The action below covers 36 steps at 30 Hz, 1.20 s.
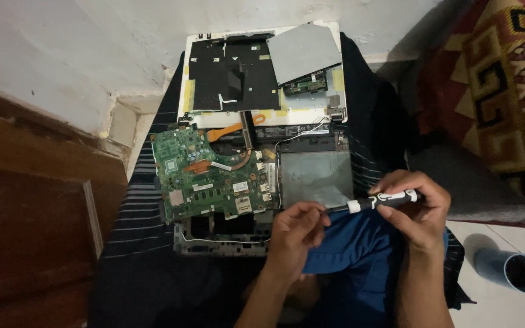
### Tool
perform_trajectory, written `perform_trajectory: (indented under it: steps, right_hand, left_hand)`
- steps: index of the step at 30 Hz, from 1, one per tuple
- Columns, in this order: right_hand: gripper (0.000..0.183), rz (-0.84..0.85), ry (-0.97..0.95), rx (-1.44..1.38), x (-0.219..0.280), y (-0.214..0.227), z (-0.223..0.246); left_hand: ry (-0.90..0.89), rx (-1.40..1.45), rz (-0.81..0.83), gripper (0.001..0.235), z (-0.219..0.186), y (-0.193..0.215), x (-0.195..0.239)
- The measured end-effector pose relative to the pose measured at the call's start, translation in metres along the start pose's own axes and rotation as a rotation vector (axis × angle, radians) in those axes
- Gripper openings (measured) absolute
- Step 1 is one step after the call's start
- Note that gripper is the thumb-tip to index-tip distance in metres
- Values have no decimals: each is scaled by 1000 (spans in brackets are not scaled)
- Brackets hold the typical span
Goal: The person uses a screwdriver to remove screws from a laptop motherboard while it rests on their lap. They then lift the motherboard out of the laptop chassis, flip it over, and continue to unscrew components from the board.
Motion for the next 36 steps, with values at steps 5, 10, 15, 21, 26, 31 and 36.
perform_trajectory:
  steps: [5,10,15,21,26,31,36]
  right_hand:
    - [24,-35,-1,9,0,2,4]
    - [23,-20,55,-7,0,1,7]
    - [24,-55,31,19,1,3,7]
    - [24,-47,9,73,1,3,6]
    - [24,-57,-28,91,1,-1,6]
    - [25,-9,-31,36,0,-10,9]
    - [26,128,-89,-16,7,-34,10]
  left_hand:
    - [-8,-27,11,12,1,0,0]
    - [-87,-35,59,12,-6,-4,1]
    - [-76,-79,-14,11,-7,-1,1]
    - [-173,-271,-210,13,-30,-6,14]
    - [-354,-462,-358,14,-40,-10,25]
    - [-388,-398,-476,11,-19,8,31]
    - [-774,-618,-468,11,-53,-10,76]
Point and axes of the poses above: each hand's wrist, its own x-axis away from the middle knuckle, its own y-axis out of the back of the hand, z = x × y, the point moved 10 cm from there along -x, towards the middle knuckle, and after that the axes turned 14 degrees about y, right-handed, at the moved point
